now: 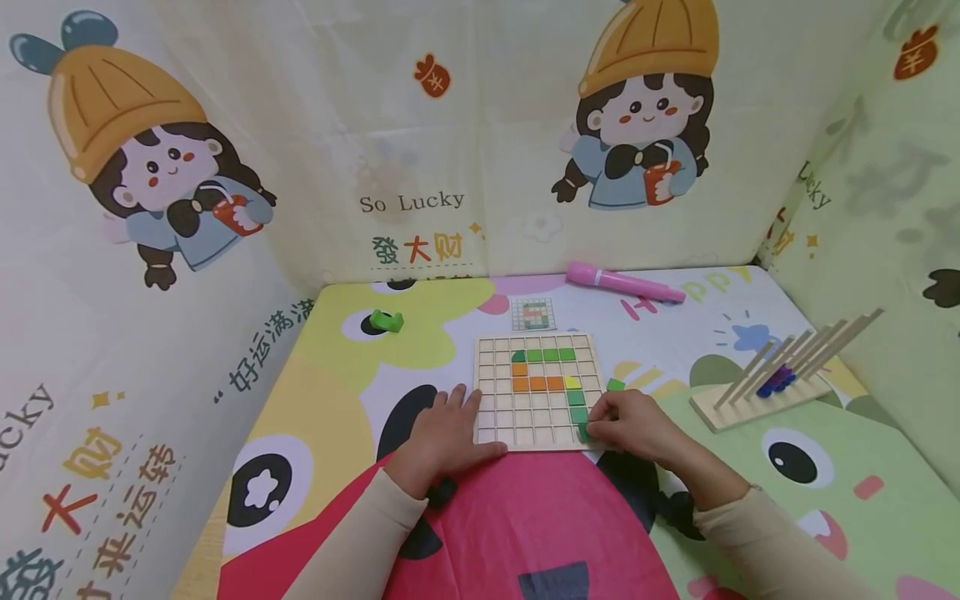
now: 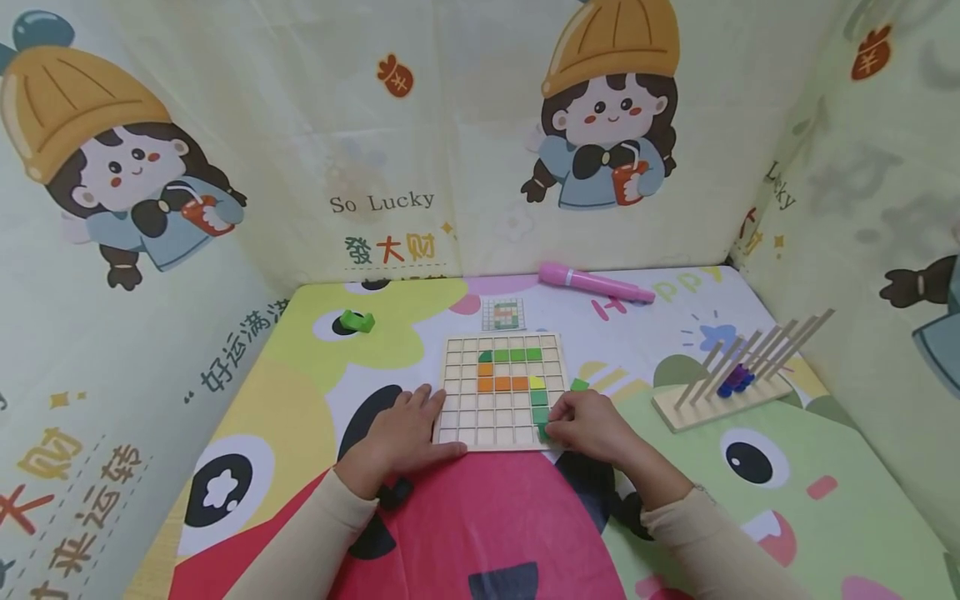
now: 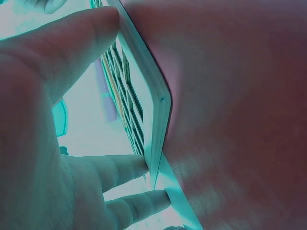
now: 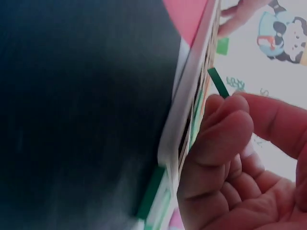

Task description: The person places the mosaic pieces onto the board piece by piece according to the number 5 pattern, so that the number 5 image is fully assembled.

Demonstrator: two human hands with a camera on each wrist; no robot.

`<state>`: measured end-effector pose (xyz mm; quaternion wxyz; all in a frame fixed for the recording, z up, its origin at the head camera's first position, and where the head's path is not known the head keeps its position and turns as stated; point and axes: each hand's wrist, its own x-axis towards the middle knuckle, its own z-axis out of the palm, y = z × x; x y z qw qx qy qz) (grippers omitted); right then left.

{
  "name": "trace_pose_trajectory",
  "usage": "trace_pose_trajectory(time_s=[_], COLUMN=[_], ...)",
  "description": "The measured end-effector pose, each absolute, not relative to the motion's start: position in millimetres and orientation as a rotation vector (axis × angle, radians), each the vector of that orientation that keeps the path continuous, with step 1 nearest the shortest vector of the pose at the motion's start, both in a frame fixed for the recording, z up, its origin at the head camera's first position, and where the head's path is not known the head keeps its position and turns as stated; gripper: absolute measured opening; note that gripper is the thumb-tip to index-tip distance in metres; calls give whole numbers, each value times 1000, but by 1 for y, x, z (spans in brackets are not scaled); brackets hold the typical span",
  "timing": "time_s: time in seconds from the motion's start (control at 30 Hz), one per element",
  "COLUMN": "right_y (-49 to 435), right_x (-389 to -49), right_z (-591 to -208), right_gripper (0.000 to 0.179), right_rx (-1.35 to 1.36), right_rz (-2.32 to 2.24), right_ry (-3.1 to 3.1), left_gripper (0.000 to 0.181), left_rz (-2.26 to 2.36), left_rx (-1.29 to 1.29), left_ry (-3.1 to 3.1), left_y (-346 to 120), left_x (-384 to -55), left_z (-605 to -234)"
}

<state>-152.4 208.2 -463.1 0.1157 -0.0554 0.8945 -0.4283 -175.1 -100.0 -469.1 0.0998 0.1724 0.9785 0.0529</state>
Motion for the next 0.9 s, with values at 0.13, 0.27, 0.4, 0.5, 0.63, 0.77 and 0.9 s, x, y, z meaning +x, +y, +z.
trace_pose_trajectory(time_s=[0.13,0.27,0.4,0.5,0.63,0.77,0.9], right_y=[200,194,192,190,188,185,184], right_x=[-151,-151,-153,-155,-156,-154,-153], right_z=[-465,-464,-462,-462,-463,-465,-464], right_gripper=[11,10,10,9,9,12,12], right_rx=[-110,-94,-120,-161,-234,-249,-254], right_rz=[-1241,-1169,-1094,-1028,-923,-871,-862], right_ry=[2628,2663,2714,2766,2851,2897,2895], left_gripper=[103,103,102,102,102,103,103], left_rz=[154,150,143,147,153,149,144], left_rx=[512,514,515,518,518,513,512], left_ry=[2887,2878,2883,2889,2884,2879,2882], left_y=[-100,-100,-100,-100,-100,-100,-100], left_x=[-175,-174,-175,-175,-175,-175,-175], left_z=[-468,-468,-467,-466,-466,-466,-467])
